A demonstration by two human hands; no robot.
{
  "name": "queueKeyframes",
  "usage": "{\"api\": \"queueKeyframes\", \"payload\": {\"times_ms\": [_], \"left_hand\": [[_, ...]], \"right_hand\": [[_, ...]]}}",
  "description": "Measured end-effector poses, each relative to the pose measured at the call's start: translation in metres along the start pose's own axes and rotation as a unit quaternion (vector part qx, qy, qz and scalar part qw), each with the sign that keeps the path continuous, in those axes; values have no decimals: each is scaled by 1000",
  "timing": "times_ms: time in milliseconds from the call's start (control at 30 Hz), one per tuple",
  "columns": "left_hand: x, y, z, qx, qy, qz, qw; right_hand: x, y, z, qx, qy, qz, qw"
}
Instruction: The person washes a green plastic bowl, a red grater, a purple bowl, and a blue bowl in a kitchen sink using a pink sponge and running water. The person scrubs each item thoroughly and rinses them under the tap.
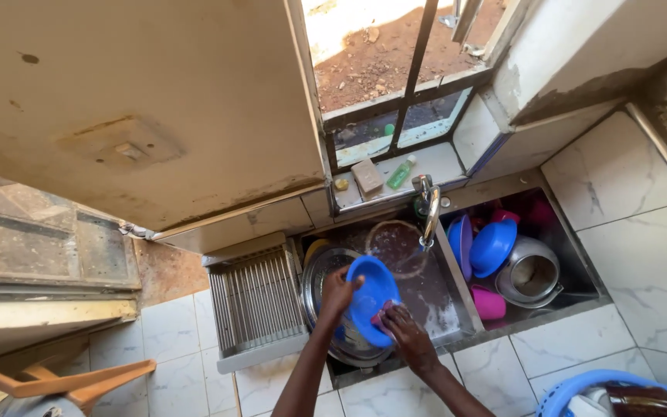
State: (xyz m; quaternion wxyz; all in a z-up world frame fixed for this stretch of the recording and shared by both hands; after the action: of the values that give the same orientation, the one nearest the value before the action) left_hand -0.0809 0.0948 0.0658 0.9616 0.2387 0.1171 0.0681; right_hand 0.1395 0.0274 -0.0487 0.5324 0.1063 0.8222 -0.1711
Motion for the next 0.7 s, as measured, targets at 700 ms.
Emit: {"api": "queueKeyframes", "payload": {"times_ms": [700], "left_hand": [[5,-55,-36,144,-24,102,984]], "right_hand": [[-55,-26,-32,109,167,-176,964]]}}
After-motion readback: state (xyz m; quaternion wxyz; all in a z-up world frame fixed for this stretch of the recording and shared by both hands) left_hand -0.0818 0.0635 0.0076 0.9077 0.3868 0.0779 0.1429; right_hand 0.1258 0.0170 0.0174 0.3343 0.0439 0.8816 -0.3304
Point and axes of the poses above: each hand's wrist, its own z-axis away from the middle knuckle, its own x-axis out of the palm, y = z × x, the point moved 5 cm from there along -z, towards the middle knuckle, and after that the axes turned 15 degrees about -x, right-handed, at the moved point
